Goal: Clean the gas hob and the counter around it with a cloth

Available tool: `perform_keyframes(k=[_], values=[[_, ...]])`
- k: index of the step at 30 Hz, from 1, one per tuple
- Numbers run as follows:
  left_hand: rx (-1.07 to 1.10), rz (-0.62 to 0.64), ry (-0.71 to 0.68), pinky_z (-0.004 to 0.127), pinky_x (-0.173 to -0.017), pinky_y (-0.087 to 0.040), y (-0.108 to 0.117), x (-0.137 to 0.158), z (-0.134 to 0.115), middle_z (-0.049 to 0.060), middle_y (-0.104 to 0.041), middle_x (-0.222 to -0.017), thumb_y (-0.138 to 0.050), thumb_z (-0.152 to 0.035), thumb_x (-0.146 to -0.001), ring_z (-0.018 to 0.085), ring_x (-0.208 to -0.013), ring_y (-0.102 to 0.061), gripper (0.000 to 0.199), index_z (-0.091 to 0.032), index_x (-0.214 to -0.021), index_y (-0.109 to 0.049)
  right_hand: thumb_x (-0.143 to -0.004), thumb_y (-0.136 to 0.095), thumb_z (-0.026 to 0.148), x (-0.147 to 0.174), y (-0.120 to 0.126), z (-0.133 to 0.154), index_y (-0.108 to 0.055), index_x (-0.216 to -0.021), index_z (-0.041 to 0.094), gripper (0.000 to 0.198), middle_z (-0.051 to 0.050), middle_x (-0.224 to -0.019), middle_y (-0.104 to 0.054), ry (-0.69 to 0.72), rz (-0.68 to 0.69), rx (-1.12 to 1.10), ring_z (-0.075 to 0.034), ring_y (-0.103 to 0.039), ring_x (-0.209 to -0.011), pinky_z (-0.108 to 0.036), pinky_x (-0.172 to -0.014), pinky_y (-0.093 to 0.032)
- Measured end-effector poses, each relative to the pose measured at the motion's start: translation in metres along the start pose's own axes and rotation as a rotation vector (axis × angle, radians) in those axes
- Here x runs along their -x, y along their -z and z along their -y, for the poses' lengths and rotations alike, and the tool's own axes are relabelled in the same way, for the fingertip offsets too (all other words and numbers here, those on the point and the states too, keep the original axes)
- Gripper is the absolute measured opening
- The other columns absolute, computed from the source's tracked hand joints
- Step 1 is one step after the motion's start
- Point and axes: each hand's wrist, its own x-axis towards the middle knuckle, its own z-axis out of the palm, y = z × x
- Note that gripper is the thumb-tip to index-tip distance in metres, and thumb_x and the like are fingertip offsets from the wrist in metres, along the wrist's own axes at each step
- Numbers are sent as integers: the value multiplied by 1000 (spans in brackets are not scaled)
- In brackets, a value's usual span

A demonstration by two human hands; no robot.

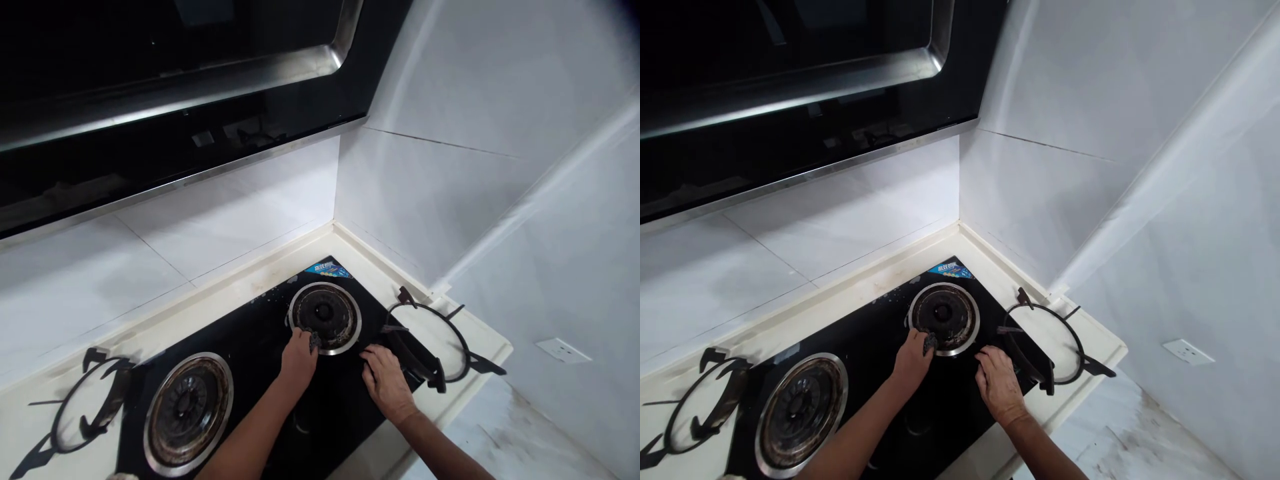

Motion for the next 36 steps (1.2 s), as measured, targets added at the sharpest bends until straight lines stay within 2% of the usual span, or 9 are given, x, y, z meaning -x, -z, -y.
perform_keyframes(k=[6,10,13,16,20,23,26,29,36], values=[[-49,-48,53,31,-93,-46,23,-62,28,10,-53,-118,-48,-20,-94,21,-106,-57,18,-18,-108,-59,-91,-45,19,2,0,-1,-62,-106,21,23,-10,-112,-61,-7,30,2,-26,-54,-111,-45,-95,-43],[-58,-50,37,31,-96,-44,33,-101,20,9,-54,-120,-48,-19,-94,21,-112,-54,19,-20,-107,-61,-90,-46,19,3,-1,-3,-61,-107,20,22,-9,-111,-62,16,26,9,-25,-54,-110,-44,-95,-43],[-59,-59,54,30,-96,-44,35,-112,11,8,-54,-122,-48,-21,-94,21,-114,-54,20,-20,-109,-61,-90,-48,20,5,-2,-6,-61,-106,21,22,-9,-111,-62,26,12,4,-25,-55,-110,-44,-96,-43],[-61,-57,117,29,-89,-47,32,-98,10,9,-55,-122,-47,-27,-96,19,-104,-60,21,-19,-110,-60,-89,-48,21,7,-4,-9,-62,-106,22,22,-9,-110,-63,31,4,2,-26,-56,-109,-44,-94,-43],[-64,-22,174,28,-79,-49,20,-46,12,7,-59,-114,-47,-30,-96,18,-93,-64,21,-19,-108,-60,-88,-50,23,8,-7,-13,-62,-104,23,20,-9,-108,-64,56,-7,7,-26,-58,-106,-43,-90,-44],[-57,4,153,28,-78,-49,9,-8,7,6,-61,-111,-49,-30,-94,18,-93,-64,19,-21,-107,-61,-88,-49,24,8,-8,-13,-62,-103,24,20,-9,-108,-64,49,-10,19,-27,-58,-104,-43,-88,-44],[-50,17,104,26,-78,-49,5,4,5,5,-61,-111,-51,-28,-93,17,-93,-63,17,-23,-106,-61,-88,-49,24,8,-9,-13,-62,-103,25,20,-9,-109,-64,48,-9,34,-27,-59,-105,-43,-89,-44],[-58,1,84,28,-82,-48,13,-15,14,7,-59,-112,-48,-24,-94,18,-96,-61,18,-21,-106,-61,-87,-49,24,7,-8,-11,-62,-103,25,21,-9,-110,-64,50,8,49,-27,-58,-106,-43,-88,-44],[-71,-33,0,33,-95,-45,35,-104,27,7,-57,-120,-43,-24,-97,22,-114,-53,22,-24,-108,-62,-89,-48,21,4,-5,-7,-61,-102,23,20,-9,-108,-63,27,22,54,-26,-57,-106,-43,-90,-44]])
